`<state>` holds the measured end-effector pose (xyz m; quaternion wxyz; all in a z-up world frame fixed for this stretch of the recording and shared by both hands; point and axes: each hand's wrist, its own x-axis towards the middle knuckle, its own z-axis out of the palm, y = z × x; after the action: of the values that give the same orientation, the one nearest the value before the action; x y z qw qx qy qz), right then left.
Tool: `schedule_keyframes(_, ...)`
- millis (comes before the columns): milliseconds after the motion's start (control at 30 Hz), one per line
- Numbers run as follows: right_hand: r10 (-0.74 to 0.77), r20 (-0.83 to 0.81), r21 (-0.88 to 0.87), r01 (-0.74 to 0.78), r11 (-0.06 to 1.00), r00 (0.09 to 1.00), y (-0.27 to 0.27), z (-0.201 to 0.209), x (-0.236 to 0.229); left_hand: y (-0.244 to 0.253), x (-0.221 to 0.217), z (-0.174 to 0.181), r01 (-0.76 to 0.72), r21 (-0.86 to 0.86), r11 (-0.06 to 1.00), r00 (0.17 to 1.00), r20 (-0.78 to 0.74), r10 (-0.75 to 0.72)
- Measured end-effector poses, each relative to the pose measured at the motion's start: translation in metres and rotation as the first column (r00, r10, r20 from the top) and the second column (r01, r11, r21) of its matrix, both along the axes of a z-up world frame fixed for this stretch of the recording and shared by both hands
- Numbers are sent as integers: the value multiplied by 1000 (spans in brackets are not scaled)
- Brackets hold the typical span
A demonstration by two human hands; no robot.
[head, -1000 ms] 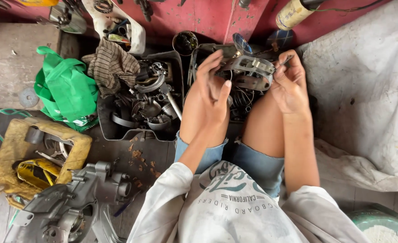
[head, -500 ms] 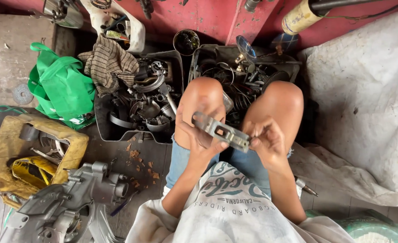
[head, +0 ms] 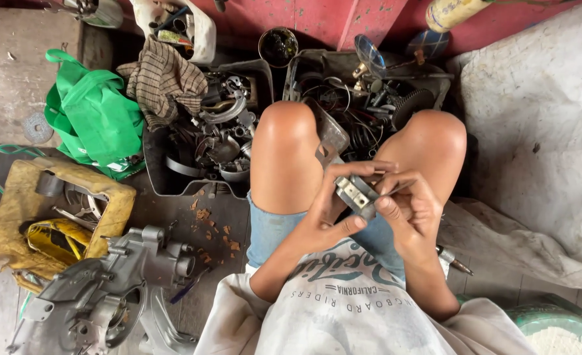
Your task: The person sits on the floor and cleans a metal bracket using a small metal tool. They scrape the surface of the bracket to remove dirt or rust, turning the object over to clean different sides. The person also handles a larger metal ring-like part, scraping it with the same tool.
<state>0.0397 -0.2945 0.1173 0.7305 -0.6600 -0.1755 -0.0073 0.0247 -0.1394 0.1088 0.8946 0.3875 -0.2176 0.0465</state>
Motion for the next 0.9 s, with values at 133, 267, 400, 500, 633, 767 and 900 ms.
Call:
schedule_keyframes(133, -26, -9, -6, 26, 1000, 1000, 11, 22, 5, 7, -6, 11, 4, 10, 1000, 999, -41, -3)
schedule_keyframes(267, -23, 69, -25, 25, 999, 997, 8, 30, 8, 12, -15, 40, -39, 138, 990, 998, -42, 45)
schedule_keyframes(400, -33, 13, -155, 34, 987, 999, -1, 45, -7, 22, -26, 56, 92, 145, 985, 981, -183, -65)
schedule_keyframes(500, -62, 55, -234, 73, 969, 997, 4, 58, -12, 18, -30, 59, 83, 87, 993, 978, -200, -64)
schedule_keyframes(633, -105, 117, -265, 133, 955, 988, 12, 76, -16, 13, -33, 60, 81, 41, 996, 977, -203, -71)
schedule_keyframes(767, -187, 129, -213, 211, 954, 974, 14, 76, -21, 2, -32, 60, -18, 34, 999, 990, -140, 23)
schedule_keyframes(900, -222, 171, -141, 247, 959, 960, 17, 71, -18, -6, -33, 58, -108, 3, 994, 980, -170, 107)
